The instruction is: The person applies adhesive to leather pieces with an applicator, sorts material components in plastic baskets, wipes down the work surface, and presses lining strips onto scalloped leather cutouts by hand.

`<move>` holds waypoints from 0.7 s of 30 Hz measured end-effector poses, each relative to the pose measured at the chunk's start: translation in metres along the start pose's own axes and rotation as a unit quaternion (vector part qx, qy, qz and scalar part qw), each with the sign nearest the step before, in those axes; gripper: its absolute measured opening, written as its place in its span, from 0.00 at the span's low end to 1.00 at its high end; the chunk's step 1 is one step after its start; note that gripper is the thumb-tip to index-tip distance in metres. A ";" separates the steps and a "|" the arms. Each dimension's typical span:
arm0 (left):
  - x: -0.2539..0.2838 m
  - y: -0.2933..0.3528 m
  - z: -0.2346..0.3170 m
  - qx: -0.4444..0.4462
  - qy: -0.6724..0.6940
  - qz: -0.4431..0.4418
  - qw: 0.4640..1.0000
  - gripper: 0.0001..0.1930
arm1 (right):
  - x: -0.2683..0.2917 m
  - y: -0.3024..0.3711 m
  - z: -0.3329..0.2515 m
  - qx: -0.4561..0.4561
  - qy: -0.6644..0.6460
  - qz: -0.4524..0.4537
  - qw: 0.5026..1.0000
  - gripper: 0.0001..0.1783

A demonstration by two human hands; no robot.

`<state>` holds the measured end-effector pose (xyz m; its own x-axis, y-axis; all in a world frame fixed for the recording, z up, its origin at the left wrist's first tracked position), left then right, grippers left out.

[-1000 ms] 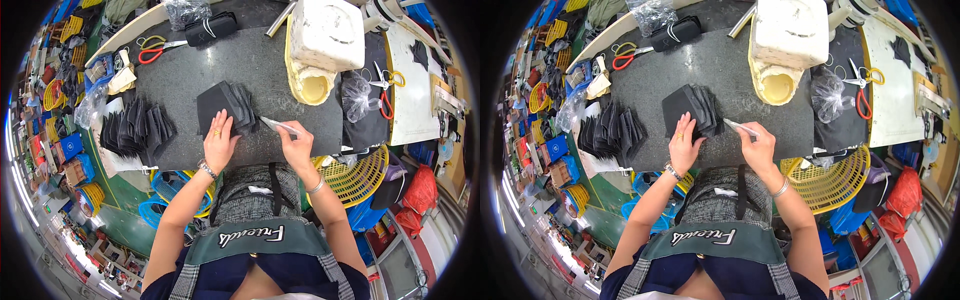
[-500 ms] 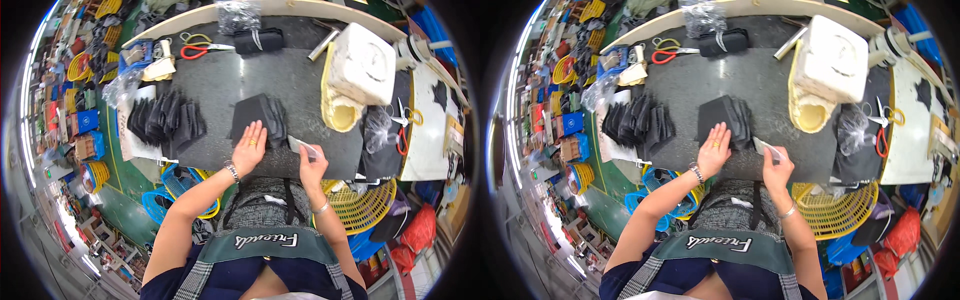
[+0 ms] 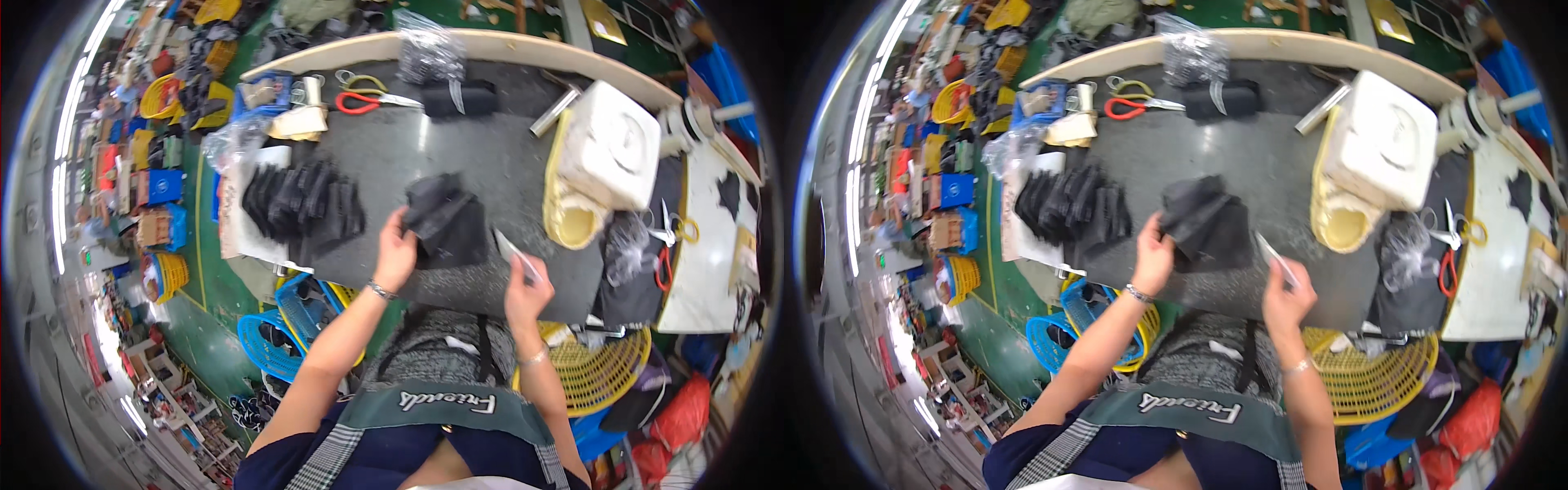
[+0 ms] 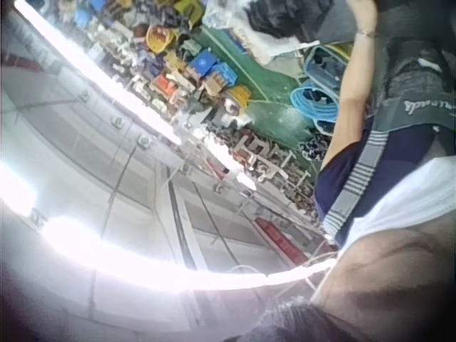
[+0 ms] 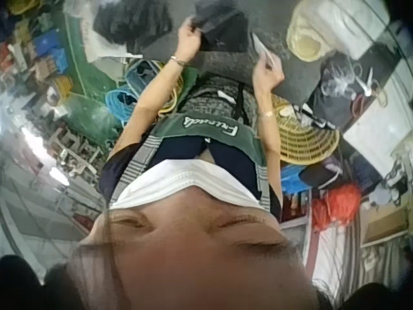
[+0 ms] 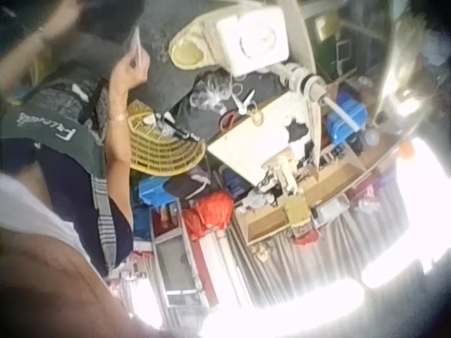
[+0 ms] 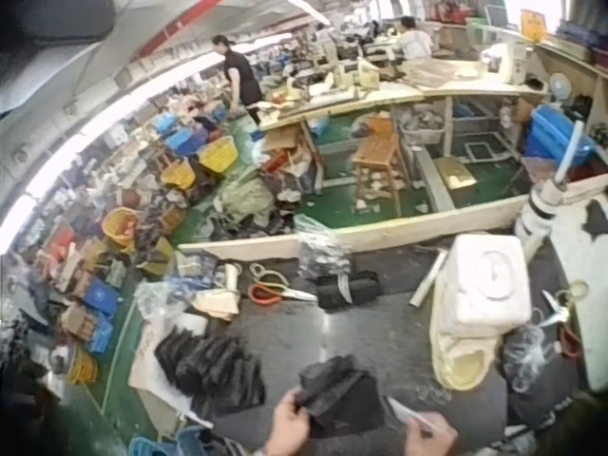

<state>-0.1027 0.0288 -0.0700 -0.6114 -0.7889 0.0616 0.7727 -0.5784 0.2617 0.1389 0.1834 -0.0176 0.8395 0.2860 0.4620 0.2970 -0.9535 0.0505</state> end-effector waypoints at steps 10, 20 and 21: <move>-0.001 -0.006 0.003 0.054 0.096 0.026 0.994 0.23 | -0.070 -0.063 -0.042 0.188 -0.034 0.064 0.980 0.05; 0.039 0.000 -0.029 0.089 0.230 0.068 0.967 0.17 | -0.073 0.011 -0.125 0.394 -0.161 -0.065 0.902 0.15; 0.032 0.000 -0.022 0.102 0.198 0.074 0.972 0.14 | -0.079 0.010 -0.127 0.413 -0.163 -0.088 0.892 0.14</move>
<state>-0.1186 -0.0015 -0.0896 -0.3506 -0.9018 -0.2527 0.7731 -0.4310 0.4654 0.0179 0.1394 0.0591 0.7949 0.5644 0.2225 0.5576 -0.5351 -0.6347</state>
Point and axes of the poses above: each hand's wrist, its own y-axis away from the middle knuckle, its own x-axis out of the back of the hand, z = x × y, the point moved 7 cm from there along -y, towards the middle knuckle, and after that the axes turned 8 degrees about y, right-handed, at the moved point
